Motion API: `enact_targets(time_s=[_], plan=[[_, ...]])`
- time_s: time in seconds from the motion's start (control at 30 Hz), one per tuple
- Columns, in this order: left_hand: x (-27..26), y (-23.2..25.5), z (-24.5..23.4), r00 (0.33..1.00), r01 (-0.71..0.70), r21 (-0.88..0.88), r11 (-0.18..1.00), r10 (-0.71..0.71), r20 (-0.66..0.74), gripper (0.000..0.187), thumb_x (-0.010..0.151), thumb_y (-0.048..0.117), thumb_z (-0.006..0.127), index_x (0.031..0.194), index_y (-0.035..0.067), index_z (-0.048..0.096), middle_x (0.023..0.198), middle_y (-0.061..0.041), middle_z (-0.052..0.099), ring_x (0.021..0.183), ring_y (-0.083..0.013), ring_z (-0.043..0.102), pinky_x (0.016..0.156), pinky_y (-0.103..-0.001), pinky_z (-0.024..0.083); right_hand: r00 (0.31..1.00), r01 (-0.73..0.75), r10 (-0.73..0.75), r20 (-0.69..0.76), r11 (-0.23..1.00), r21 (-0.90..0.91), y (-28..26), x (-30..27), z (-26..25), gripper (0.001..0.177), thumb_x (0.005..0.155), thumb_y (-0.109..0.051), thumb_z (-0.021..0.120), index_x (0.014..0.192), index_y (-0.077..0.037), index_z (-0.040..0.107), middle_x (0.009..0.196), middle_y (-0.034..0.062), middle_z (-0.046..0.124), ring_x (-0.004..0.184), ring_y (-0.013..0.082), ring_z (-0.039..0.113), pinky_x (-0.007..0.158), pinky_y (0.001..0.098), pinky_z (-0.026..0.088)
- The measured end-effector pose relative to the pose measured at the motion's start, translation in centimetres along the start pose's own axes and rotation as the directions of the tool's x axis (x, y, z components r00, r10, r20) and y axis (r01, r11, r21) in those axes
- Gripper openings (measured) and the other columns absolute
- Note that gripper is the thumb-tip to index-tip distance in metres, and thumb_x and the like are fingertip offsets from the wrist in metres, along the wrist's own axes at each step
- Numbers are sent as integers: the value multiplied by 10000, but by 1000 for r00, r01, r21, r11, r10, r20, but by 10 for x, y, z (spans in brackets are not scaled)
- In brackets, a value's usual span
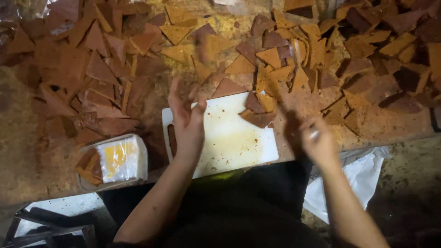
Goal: Cutting triangular food pieces into smaller portions on a cutting board using a knife
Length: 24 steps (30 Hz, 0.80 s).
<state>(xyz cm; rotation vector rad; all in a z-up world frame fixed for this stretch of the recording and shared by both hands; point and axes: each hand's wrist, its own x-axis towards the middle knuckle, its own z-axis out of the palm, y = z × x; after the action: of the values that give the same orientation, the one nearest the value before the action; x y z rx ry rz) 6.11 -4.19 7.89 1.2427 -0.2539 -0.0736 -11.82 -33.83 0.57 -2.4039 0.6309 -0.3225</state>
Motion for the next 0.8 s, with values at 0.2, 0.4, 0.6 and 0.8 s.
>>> enact_targets(time_s=[0.2,0.4,0.6,0.8], plan=[[-27,-20,-11,978,202,250,947,-181,-102,341,969,122,613,1304,59,610,1353,-59,624,1019,-179,708,845,-315,575,923,-235,180,-341,964,-126,83,118,-56,597,927,18,711,1513,-63,631,839,22,622,616,155,480,534,363,445],[-45,-33,-31,965,257,391,884,-254,-61,229,979,107,545,1131,97,716,1093,-22,697,901,-120,718,752,-269,569,873,-443,322,-366,837,-320,111,190,-67,774,929,-700,924,1271,-40,706,896,121,745,715,355,712,496,539,561],[-44,-16,-27,963,248,434,866,-267,-17,219,955,98,552,1081,103,731,1099,-15,720,886,-152,726,839,-283,538,886,-451,422,-190,697,-558,86,207,-69,534,933,-491,726,1229,-48,705,969,217,755,837,456,744,688,563,601],[-56,-20,-20,943,76,457,886,-212,256,190,993,136,584,1083,90,745,1061,-38,721,988,-148,696,805,-279,547,903,38,-104,-416,986,-164,42,148,-70,410,932,-105,690,1334,-32,719,1005,103,726,828,294,674,674,455,521]])
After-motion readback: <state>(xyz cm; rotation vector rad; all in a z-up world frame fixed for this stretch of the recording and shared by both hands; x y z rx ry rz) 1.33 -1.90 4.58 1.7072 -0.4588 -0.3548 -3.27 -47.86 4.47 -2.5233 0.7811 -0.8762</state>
